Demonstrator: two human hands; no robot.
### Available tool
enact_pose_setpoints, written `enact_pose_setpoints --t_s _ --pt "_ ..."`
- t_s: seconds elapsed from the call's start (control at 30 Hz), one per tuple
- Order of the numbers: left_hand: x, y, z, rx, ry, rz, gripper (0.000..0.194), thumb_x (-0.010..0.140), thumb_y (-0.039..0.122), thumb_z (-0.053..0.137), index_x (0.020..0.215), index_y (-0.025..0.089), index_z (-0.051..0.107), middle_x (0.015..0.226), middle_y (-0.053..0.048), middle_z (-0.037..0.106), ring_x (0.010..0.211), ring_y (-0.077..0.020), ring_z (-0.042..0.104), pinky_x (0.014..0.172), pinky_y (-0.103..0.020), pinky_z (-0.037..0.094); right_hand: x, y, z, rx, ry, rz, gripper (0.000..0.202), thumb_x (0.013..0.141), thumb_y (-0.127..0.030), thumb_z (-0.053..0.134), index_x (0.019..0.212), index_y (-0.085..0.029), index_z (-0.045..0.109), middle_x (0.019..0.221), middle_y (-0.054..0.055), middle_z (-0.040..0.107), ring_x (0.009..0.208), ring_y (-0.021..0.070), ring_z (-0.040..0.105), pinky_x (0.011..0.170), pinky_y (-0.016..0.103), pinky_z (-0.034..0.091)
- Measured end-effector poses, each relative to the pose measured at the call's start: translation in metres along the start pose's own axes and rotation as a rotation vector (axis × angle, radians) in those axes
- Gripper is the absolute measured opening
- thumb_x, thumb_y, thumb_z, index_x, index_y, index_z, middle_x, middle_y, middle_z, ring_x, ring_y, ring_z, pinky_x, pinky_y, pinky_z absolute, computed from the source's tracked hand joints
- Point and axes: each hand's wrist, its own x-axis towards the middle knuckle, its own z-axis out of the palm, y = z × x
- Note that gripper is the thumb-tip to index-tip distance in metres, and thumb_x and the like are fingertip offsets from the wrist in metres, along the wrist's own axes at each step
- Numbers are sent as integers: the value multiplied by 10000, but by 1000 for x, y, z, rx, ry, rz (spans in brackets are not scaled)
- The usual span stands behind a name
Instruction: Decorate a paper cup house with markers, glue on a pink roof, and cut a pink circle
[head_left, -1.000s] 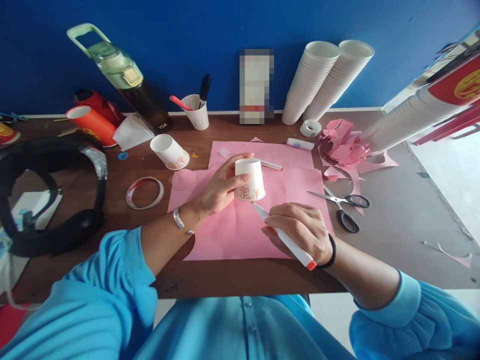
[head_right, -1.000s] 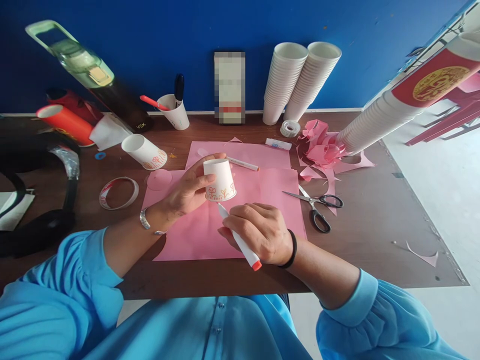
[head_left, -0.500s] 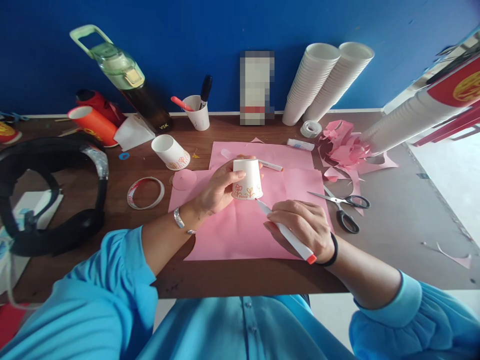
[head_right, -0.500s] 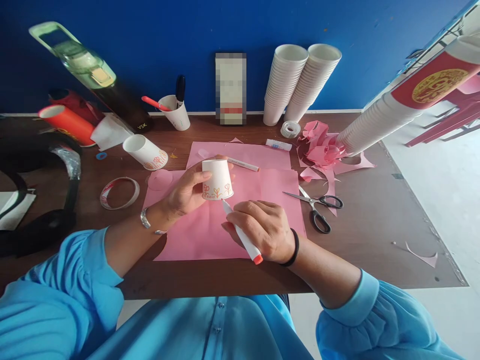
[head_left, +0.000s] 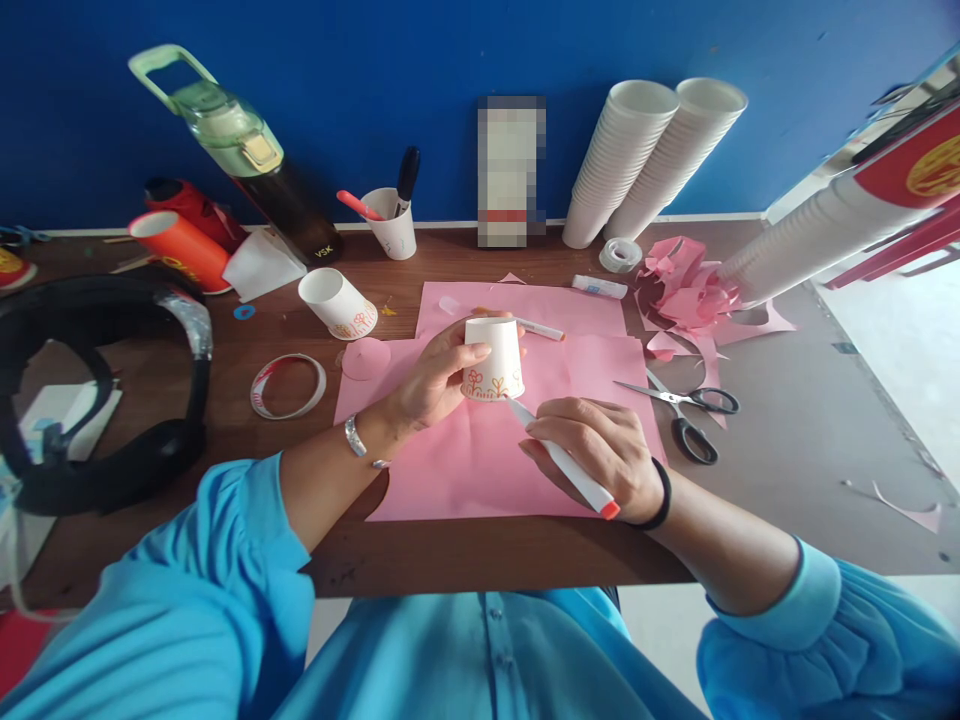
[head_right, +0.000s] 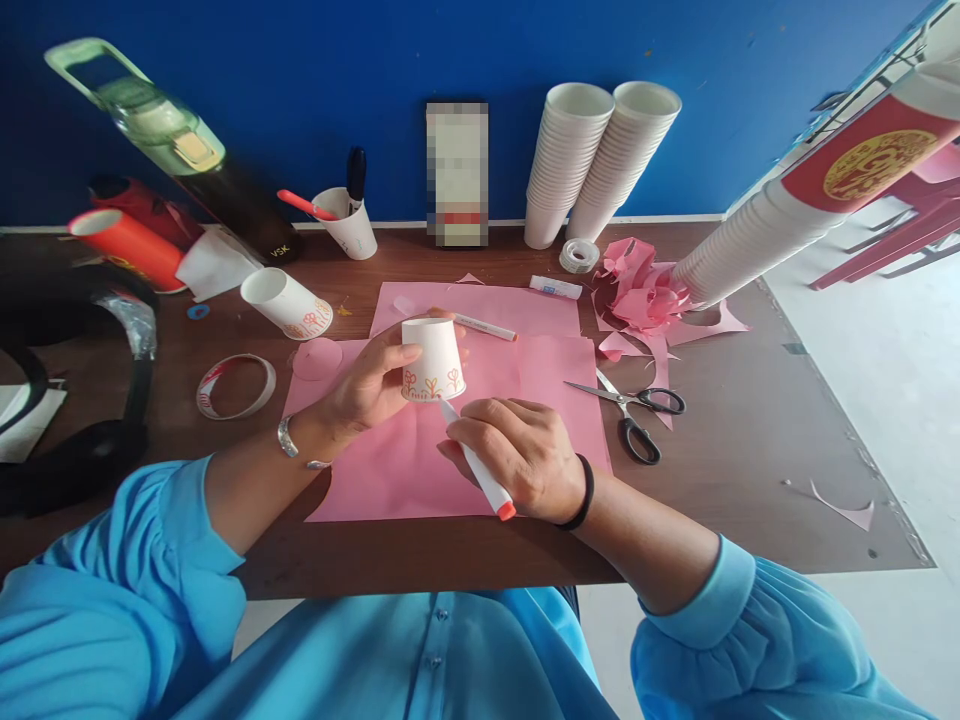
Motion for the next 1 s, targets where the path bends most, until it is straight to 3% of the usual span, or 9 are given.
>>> enact_pose_setpoints --t_s 0.3,0.6,0.83,1.0 --pt "0 3 3 -9 25 -54 553 767 378 879 1260 246 669 1110 -64 685 971 -211 661 770 -315 549 0 -2 3 9 -30 5 108 969 -127 643 1051 -163 583 801 49 705 670 163 702 605 270 587" --pt "1 2 0 -6 2 -40 498 812 385 838 1257 237 671 1174 -86 671 1023 -240 659 753 -315 554 0 -3 0 36 -21 -2 115 972 -134 636 1062 -175 578 787 41 703 660 149 692 599 265 591" --pt "2 -1 -1 -25 -24 -11 453 838 374 816 1252 241 687 1144 -74 680 924 -189 652 728 -291 537 0 -1 1 5 -15 14 111 977 -137 633 1061 -187 580 790 33 706 668 146 702 599 258 589" --pt "2 -1 -2 -12 -21 -14 459 839 374 810 1257 239 679 1195 -92 684 992 -222 664 751 -307 544 0 -1 2 11 -28 11 102 970 -127 635 1038 -181 581 777 34 702 659 147 700 592 257 585"
